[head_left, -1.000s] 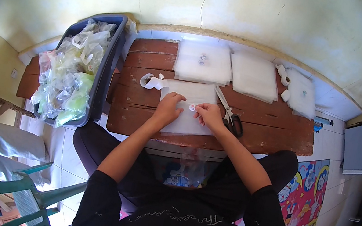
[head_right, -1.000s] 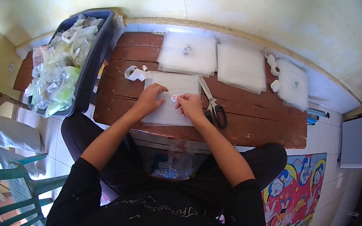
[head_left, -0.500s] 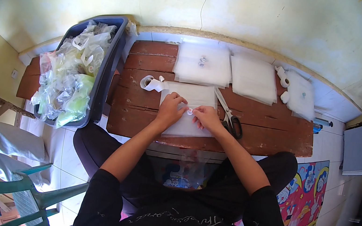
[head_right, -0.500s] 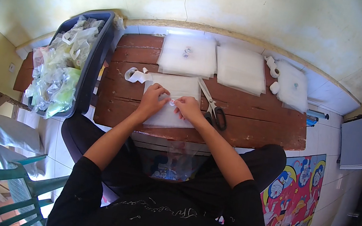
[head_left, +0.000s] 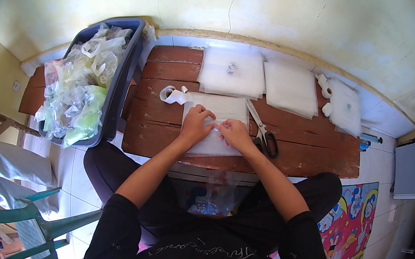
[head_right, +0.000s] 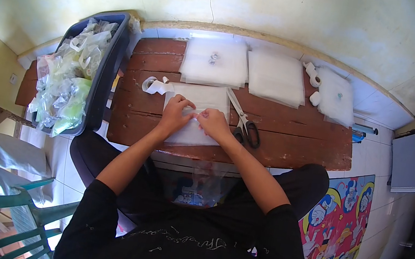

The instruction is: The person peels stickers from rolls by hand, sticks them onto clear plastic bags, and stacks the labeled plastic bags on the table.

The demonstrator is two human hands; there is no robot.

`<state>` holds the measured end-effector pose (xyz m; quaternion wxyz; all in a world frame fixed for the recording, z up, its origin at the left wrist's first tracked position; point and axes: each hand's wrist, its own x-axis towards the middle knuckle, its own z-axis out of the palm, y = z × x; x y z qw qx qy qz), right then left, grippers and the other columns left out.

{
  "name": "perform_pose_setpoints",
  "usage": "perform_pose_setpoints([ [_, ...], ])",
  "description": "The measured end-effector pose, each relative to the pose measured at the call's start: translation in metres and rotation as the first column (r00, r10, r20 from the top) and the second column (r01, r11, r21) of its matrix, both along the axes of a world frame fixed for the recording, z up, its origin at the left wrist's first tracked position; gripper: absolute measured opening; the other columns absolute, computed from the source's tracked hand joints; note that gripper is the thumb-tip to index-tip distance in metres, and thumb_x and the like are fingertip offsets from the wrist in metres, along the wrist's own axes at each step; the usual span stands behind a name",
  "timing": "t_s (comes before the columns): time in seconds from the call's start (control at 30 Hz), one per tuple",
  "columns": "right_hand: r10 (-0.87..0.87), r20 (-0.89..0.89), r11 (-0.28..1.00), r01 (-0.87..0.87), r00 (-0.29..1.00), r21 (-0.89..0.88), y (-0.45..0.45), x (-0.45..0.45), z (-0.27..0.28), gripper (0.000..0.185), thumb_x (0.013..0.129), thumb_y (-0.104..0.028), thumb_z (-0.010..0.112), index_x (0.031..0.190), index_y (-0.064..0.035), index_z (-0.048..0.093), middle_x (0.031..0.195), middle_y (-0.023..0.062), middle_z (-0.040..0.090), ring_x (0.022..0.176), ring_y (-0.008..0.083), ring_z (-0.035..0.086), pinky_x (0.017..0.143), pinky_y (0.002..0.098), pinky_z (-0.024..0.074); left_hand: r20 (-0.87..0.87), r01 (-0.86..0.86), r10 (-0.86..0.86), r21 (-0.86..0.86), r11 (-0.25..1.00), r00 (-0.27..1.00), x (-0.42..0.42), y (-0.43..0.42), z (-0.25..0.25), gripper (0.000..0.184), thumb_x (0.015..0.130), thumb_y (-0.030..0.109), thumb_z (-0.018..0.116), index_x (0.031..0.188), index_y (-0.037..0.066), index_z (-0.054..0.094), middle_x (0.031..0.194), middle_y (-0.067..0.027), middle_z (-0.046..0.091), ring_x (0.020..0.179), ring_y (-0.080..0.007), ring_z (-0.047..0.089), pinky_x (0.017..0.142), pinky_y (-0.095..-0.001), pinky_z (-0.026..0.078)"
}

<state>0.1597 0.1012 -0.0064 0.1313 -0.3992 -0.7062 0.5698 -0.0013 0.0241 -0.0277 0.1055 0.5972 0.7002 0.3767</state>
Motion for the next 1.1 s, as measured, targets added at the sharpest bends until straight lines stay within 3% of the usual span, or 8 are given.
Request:
perform_pose_setpoints([
  [0.4,-0.12,0.008,0.993,0.12,0.993,-0.001,-0.014,0.002,0.001,0.028,0.086,-0.023,0.066,0.098,0.0031,0.065,0.065,0.0108,0.065,0.045,0.0136,0.057,0.043,0.0283,0.0447,0.001,-0.004,0.004,-0.022,1.0,1.0,0.002,0.0,0.001,0.027,0.07,0.022,0.081,0.091,0.013,0.069,0.093,-0.0097,0.056,0.09,-0.0298,0.055,0.079,-0.0422,0.046],
  [0.47,-0.119,-0.043,0.898,0.127,0.992,0.421,-0.015,0.007,-0.01,0.03,0.084,-0.022,0.067,0.106,-0.0017,0.066,0.067,0.0138,0.066,0.049,0.0208,0.061,0.049,0.033,0.0488,0.006,0.002,-0.002,-0.024,1.0,1.0,0.002,0.0,0.001,0.026,0.07,0.022,0.081,0.092,0.013,0.069,0.093,-0.0098,0.056,0.09,-0.03,0.055,0.079,-0.0423,0.046],
  [0.57,0.084,0.031,0.804,-0.086,0.996,0.589,-0.015,0.016,-0.017,0.035,0.082,-0.02,0.067,0.114,-0.0049,0.064,0.068,0.0165,0.066,0.059,0.03,0.064,0.059,0.0397,0.0517,-0.007,-0.001,0.001,-0.013,1.0,1.0,0.002,0.001,-0.001,0.026,0.072,0.023,0.08,0.092,0.012,0.068,0.093,-0.01,0.056,0.09,-0.0302,0.055,0.079,-0.0424,0.046],
  [0.7,-0.062,0.18,0.777,-0.066,0.982,0.626,-0.017,0.017,-0.003,0.035,0.08,-0.02,0.067,0.112,-0.005,0.064,0.066,0.0158,0.064,0.065,0.0354,0.063,0.068,0.0437,0.0522,0.032,-0.009,0.01,-0.042,0.999,0.999,0.003,-0.002,0.004,0.025,0.073,0.022,0.078,0.093,0.011,0.068,0.093,-0.0105,0.056,0.092,-0.0304,0.054,0.082,-0.0417,0.045],
  [0.8,-0.159,0.211,0.765,-0.015,0.964,0.644,-0.002,0.027,0.005,0.041,0.079,-0.02,0.069,0.116,-0.0036,0.06,0.081,0.0168,0.064,0.079,0.0354,0.063,0.076,0.0446,0.0515,0.115,-0.03,0.03,0.001,1.0,0.993,0.001,-0.003,0.003,0.027,0.071,0.021,0.079,0.093,0.01,0.067,0.094,-0.0113,0.057,0.093,-0.0308,0.054,0.083,-0.0405,0.045],
  [0.87,-0.226,0.141,0.58,0.017,0.964,0.814,0.003,0.034,0.006,0.053,0.077,-0.02,0.072,0.123,-0.0018,0.053,0.105,0.0198,0.058,0.098,0.0377,0.057,0.086,0.0456,0.0482,0.057,-0.021,0.023,-0.038,0.999,0.998,-0.003,-0.006,0.008,0.032,0.069,0.021,0.081,0.096,0.011,0.067,0.099,-0.0115,0.057,0.098,-0.0309,0.054,0.086,-0.0405,0.045],
  [0.97,-0.238,0.299,0.706,-0.047,0.924,0.706,0.001,0.034,0.015,0.064,0.075,-0.017,0.074,0.129,-0.0003,0.044,0.118,0.0207,0.048,0.108,0.0395,0.052,0.09,0.0466,0.0455,-0.061,-0.005,-0.002,-0.118,0.993,0.998,-0.004,-0.008,0.025,0.044,0.065,0.023,0.084,0.104,0.013,0.067,0.113,-0.012,0.055,0.108,-0.0314,0.051,0.092,-0.0414,0.043],
  [1.1,-0.219,0.169,0.667,0.021,0.961,0.744,0.009,0.034,-0.001,0.067,0.073,-0.013,0.075,0.131,-0.0019,0.043,0.118,0.021,0.047,0.106,0.0394,0.052,0.091,0.0468,0.0452,-0.158,-0.061,0.022,-0.243,0.968,0.987,-0.003,-0.011,0.023,0.061,0.06,0.028,0.087,0.115,0.016,0.064,0.133,-0.0127,0.048,0.123,-0.0324,0.045,0.099,-0.0447,0.039],
])
